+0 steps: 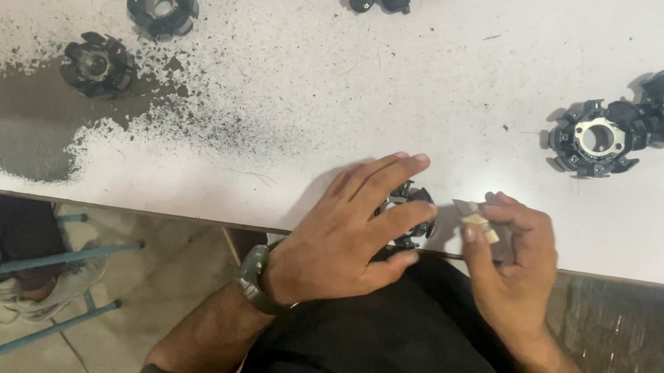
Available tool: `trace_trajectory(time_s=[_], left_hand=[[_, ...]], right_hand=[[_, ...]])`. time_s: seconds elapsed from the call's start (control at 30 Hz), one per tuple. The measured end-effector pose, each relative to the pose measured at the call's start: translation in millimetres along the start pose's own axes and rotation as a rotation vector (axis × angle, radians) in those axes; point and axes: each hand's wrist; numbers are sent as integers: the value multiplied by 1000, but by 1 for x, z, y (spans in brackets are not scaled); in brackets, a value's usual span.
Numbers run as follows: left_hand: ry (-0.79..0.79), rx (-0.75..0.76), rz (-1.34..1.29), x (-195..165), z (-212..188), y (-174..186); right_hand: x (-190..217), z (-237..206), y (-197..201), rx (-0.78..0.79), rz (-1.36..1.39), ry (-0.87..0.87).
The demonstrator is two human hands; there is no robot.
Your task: The person sits at a white work table and assembles small black plastic components into larger wheel-like assemblies, using a small hand tool to press and fit parts together. Finished assemblies accumulate on the table as the person picks up new parts one at a time and works on each assembly by hand.
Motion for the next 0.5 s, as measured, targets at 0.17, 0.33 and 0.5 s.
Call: trace_trajectory(time_s=[0.17, 0.33, 0.5], left_hand=[[167, -50, 127, 0, -2, -17], [281, -118, 105, 5, -11, -33], [245, -237, 92, 8, -20, -36]], right_hand=[[6, 2, -14, 114, -178, 266], [12, 0, -22, 96, -306, 378], [11, -2, -27, 80, -395, 485]])
Point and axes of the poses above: each hand's wrist, its own z-axis towards the middle knuckle, its own y-axis out of the back of the hand, x = y × z, and after that the axes turned 9 degrees about -x, right-handed
